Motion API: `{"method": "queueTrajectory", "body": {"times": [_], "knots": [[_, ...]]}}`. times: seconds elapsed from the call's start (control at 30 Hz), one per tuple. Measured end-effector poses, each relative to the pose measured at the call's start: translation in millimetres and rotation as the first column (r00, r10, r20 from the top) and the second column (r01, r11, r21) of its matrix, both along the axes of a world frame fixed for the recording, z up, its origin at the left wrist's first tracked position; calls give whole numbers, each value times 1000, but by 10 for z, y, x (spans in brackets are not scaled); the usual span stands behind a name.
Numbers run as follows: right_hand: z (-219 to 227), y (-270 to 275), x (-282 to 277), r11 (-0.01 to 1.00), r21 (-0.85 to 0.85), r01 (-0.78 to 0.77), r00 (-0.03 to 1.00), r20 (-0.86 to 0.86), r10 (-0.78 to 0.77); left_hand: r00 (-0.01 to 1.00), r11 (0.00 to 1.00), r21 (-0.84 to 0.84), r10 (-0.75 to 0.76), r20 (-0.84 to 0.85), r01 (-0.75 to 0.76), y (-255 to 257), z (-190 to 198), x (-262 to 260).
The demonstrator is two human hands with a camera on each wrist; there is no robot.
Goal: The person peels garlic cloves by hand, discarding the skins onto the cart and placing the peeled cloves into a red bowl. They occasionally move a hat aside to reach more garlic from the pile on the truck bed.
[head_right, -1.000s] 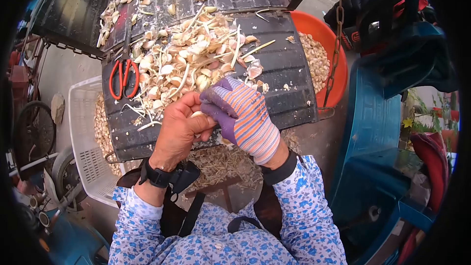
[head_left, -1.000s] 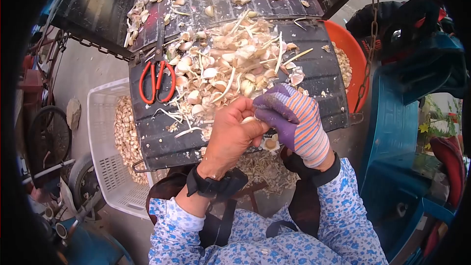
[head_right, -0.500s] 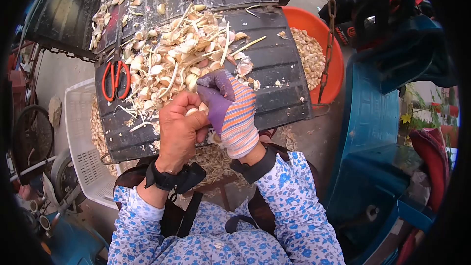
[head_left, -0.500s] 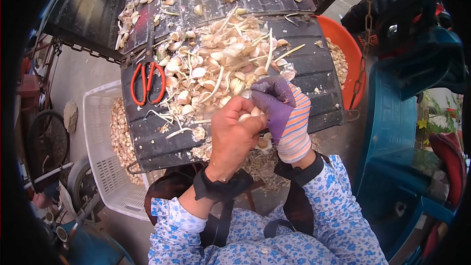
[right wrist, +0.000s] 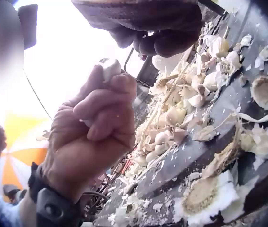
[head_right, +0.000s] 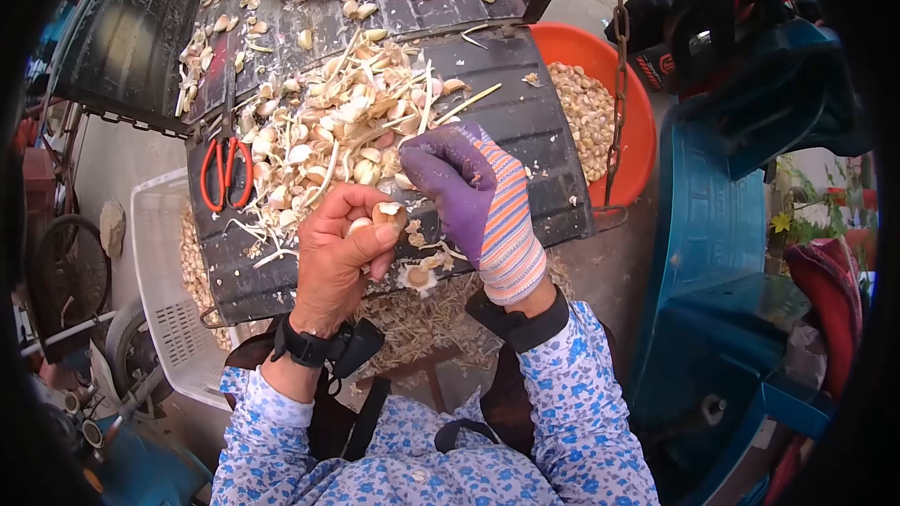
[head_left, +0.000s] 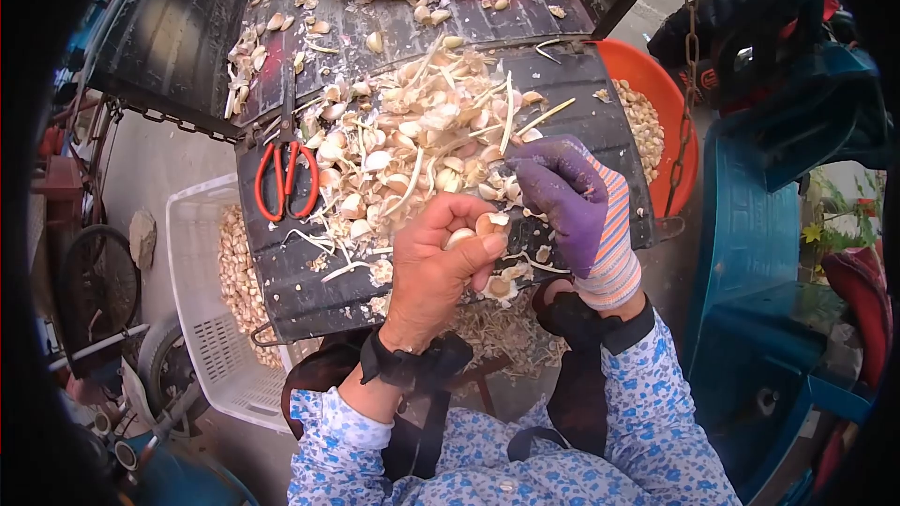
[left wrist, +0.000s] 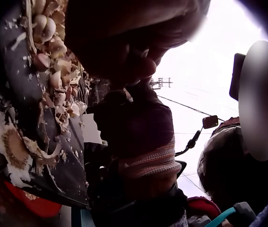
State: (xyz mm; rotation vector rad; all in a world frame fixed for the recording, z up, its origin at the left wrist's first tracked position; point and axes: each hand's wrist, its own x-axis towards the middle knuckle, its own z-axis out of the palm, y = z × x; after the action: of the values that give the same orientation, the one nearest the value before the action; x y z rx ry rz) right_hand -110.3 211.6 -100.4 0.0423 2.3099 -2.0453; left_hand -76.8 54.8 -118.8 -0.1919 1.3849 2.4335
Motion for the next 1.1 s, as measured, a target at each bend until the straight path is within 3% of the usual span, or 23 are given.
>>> {"method": "queueTrajectory", "body": {"times": [0.07,0.1,0.17,0.2,0.23,0.3,0.33,0.47,0.57,0.67,0.77,0.87,0.93,1.0,1.03,1.07,1.1], "knots": [[88,22,54,992,-96,-85,993,68,92,1000,1000,-8,2,23,-2,1,-10,-6],[46,42,91,992,-30,-122,986,111,125,1000,1000,-9,13,25,-12,-2,19,-1],[168,45,175,951,-293,-99,960,223,169,999,999,-17,29,28,-28,-18,181,25],[278,66,202,908,-412,-75,944,265,198,998,997,-68,17,-56,-21,-33,293,63],[412,125,242,924,-375,-77,929,310,203,990,993,-116,1,-142,-18,-52,425,135],[479,198,282,915,-162,-370,929,-72,363,914,976,-214,-42,-403,-49,-54,615,206],[542,231,330,895,-153,-419,906,-141,400,826,962,-259,-72,-559,-91,-52,669,237],[594,233,421,830,-180,-529,847,-172,503,646,991,-127,-125,-753,43,-102,748,329],[576,242,439,817,-188,-545,837,-175,518,572,982,65,-50,-819,178,15,795,237],[566,244,463,811,-196,-551,834,-173,524,504,994,87,43,-863,64,44,725,314],[562,231,463,812,-183,-554,831,-184,525,472,985,-26,-105,-875,171,-57,801,181],[552,244,446,827,-162,-539,840,-179,512,522,995,-69,-96,-848,72,-43,822,296],[542,263,424,846,-140,-514,854,-170,491,536,987,-117,-157,-829,108,-168,696,246],[530,250,392,892,-97,-441,894,-134,428,683,973,-191,-226,-695,128,-239,564,167],[521,235,369,934,-51,-354,932,-97,348,904,989,-78,-149,-401,128,-151,568,181],[485,214,316,969,20,-244,968,-61,245,999,996,84,-6,-43,10,-63,572,195],[407,181,229,985,127,-114,991,-50,121,997,964,265,-27,67,8,-98,358,148]]}}
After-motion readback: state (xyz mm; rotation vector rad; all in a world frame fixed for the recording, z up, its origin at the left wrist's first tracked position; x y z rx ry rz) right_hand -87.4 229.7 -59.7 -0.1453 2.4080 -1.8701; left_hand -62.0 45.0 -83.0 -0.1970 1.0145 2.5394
